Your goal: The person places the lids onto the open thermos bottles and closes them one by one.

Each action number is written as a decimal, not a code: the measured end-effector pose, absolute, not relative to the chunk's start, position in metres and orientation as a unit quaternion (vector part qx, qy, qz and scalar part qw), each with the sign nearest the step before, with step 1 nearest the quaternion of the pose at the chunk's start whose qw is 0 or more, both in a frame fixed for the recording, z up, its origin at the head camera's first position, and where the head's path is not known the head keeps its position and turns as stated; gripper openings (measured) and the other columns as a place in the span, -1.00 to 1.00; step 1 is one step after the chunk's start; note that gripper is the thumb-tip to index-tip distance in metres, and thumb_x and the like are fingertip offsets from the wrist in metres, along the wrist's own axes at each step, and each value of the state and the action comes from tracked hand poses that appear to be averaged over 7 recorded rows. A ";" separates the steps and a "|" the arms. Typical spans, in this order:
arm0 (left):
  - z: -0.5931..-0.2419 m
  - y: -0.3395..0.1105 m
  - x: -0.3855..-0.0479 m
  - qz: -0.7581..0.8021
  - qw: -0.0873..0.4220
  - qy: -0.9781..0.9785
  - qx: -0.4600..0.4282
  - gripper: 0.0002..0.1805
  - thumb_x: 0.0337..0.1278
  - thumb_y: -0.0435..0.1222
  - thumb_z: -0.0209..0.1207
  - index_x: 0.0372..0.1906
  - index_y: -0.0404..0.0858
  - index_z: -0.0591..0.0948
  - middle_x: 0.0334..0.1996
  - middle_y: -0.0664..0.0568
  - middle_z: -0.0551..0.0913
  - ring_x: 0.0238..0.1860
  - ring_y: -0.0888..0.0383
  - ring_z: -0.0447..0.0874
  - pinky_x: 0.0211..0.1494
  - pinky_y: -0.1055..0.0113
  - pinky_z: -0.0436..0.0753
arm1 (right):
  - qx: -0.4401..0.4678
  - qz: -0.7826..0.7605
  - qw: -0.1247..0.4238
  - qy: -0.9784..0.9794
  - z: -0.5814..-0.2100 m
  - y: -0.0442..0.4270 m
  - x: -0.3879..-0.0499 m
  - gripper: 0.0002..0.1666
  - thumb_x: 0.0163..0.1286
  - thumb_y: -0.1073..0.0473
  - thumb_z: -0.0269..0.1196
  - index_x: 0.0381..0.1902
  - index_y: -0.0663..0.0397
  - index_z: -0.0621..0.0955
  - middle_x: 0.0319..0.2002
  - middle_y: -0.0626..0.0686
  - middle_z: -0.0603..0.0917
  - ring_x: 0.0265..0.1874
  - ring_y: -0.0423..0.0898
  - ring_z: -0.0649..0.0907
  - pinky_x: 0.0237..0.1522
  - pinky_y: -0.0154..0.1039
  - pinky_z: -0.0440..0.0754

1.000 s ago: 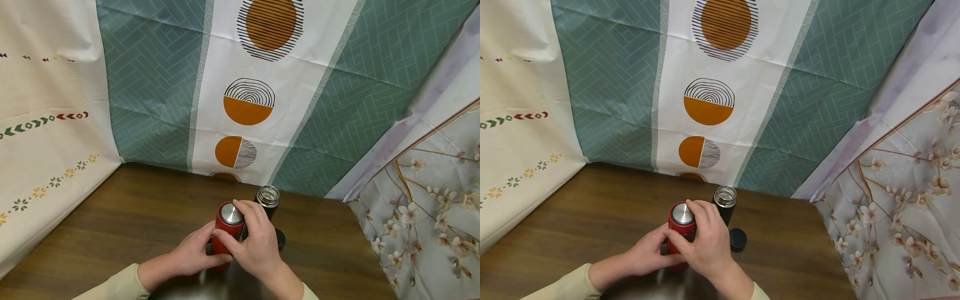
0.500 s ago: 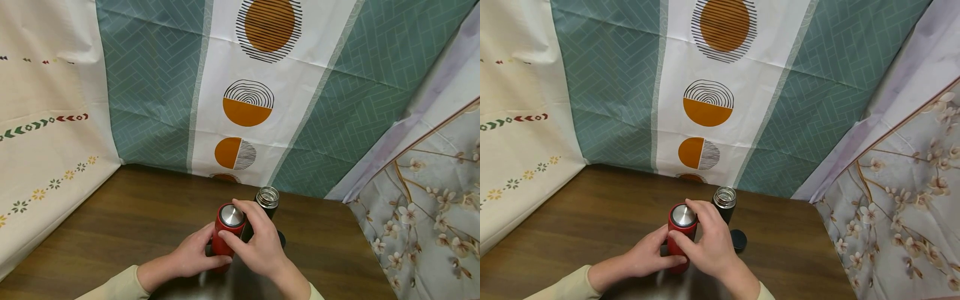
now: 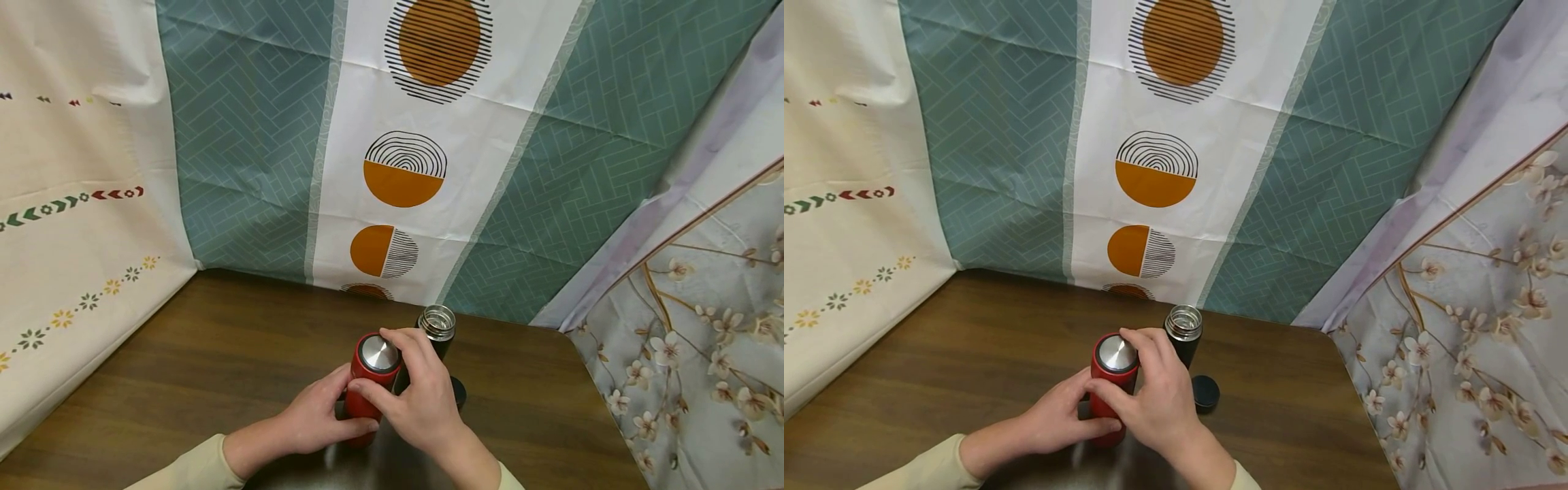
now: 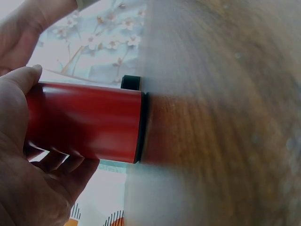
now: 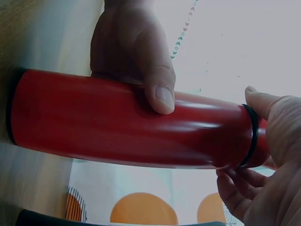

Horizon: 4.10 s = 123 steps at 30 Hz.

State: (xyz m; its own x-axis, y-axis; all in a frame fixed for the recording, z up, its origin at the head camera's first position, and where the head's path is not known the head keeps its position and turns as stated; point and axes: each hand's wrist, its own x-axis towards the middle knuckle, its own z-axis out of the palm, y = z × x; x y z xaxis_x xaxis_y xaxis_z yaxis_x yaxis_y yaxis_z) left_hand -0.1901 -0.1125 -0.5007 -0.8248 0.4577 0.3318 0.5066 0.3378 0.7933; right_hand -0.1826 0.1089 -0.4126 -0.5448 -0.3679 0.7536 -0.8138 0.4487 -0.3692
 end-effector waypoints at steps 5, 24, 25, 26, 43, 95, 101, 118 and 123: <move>-0.500 -0.113 -0.190 -0.499 0.018 -0.815 -0.294 -0.28 0.36 0.20 0.49 0.51 0.30 0.45 0.31 0.32 0.62 0.25 0.23 0.69 0.32 0.12 0.71 | 0.384 0.393 0.287 -0.785 -0.411 0.110 -0.183 -0.16 0.21 0.06 0.75 0.39 0.02 0.64 0.19 0.02 0.66 0.10 -0.05 0.72 0.06 -0.17 0.78; -0.502 -0.112 -0.191 -0.489 0.022 -0.824 -0.285 -0.27 0.32 0.22 0.50 0.49 0.30 0.46 0.29 0.35 0.63 0.23 0.24 0.70 0.30 0.12 0.72 | 0.412 0.398 0.275 -0.772 -0.407 0.113 -0.187 -0.21 0.24 0.15 0.72 0.38 0.04 0.64 0.24 0.01 0.69 0.17 -0.06 0.71 0.17 -0.27 0.72; -0.502 -0.112 -0.191 -0.489 0.023 -0.824 -0.285 -0.27 0.32 0.22 0.50 0.49 0.30 0.46 0.28 0.35 0.63 0.23 0.24 0.70 0.30 0.12 0.72 | 0.409 0.395 0.278 -0.774 -0.407 0.113 -0.186 -0.21 0.23 0.14 0.72 0.38 0.04 0.64 0.23 0.01 0.69 0.16 -0.06 0.72 0.16 -0.27 0.73; -0.502 -0.112 -0.191 -0.489 0.023 -0.824 -0.285 -0.28 0.32 0.22 0.50 0.48 0.30 0.47 0.28 0.35 0.63 0.22 0.24 0.70 0.30 0.12 0.72 | 0.407 0.394 0.280 -0.775 -0.407 0.113 -0.186 -0.20 0.23 0.14 0.73 0.37 0.04 0.64 0.22 0.01 0.69 0.16 -0.05 0.72 0.16 -0.27 0.73; -0.501 -0.112 -0.191 -0.485 0.018 -0.827 -0.283 -0.26 0.33 0.23 0.49 0.50 0.32 0.45 0.27 0.37 0.63 0.24 0.24 0.70 0.31 0.11 0.72 | 0.451 0.405 0.239 -0.758 -0.407 0.118 -0.191 -0.24 0.34 0.25 0.58 0.46 0.04 0.60 0.34 0.05 0.65 0.22 0.00 0.71 0.23 -0.15 0.73; -0.503 -0.112 -0.192 -0.490 0.017 -0.820 -0.296 -0.25 0.34 0.20 0.49 0.52 0.32 0.43 0.31 0.35 0.62 0.25 0.23 0.68 0.33 0.09 0.71 | 0.397 0.352 0.307 -0.790 -0.418 0.107 -0.190 -0.18 0.30 -0.04 0.68 0.42 0.04 0.61 0.09 0.00 0.71 0.02 -0.09 0.71 0.02 -0.25 0.75; -0.503 -0.112 -0.192 -0.490 0.019 -0.820 -0.296 -0.26 0.35 0.21 0.49 0.52 0.32 0.43 0.31 0.35 0.62 0.25 0.23 0.68 0.33 0.10 0.71 | 0.402 0.340 0.301 -0.795 -0.419 0.107 -0.191 -0.20 0.39 -0.07 0.61 0.45 0.06 0.57 0.14 0.01 0.70 0.05 -0.09 0.71 0.04 -0.20 0.77; -0.502 -0.112 -0.192 -0.489 0.012 -0.821 -0.293 -0.25 0.35 0.21 0.49 0.53 0.33 0.42 0.32 0.35 0.62 0.25 0.23 0.68 0.32 0.08 0.71 | 0.398 0.346 0.297 -0.796 -0.419 0.106 -0.190 -0.21 0.42 -0.05 0.58 0.48 0.03 0.55 0.14 0.01 0.70 0.04 -0.10 0.70 0.01 -0.21 0.77; -0.503 -0.112 -0.193 -0.488 0.013 -0.821 -0.295 -0.25 0.36 0.21 0.48 0.53 0.33 0.41 0.32 0.35 0.61 0.26 0.23 0.68 0.33 0.08 0.71 | 0.402 0.340 0.299 -0.796 -0.419 0.106 -0.190 -0.23 0.44 -0.07 0.55 0.48 0.05 0.55 0.15 0.01 0.70 0.06 -0.10 0.71 0.02 -0.20 0.77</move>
State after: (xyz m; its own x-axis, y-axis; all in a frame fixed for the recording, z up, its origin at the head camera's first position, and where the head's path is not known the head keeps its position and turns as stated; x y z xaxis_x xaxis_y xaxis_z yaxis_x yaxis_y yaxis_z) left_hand -0.1925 -0.1125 -0.5032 -0.8251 0.4724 0.3098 0.4977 0.3484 0.7943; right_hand -0.1904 0.1056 -0.4193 -0.4982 -0.4367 0.7490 -0.8429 0.4465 -0.3004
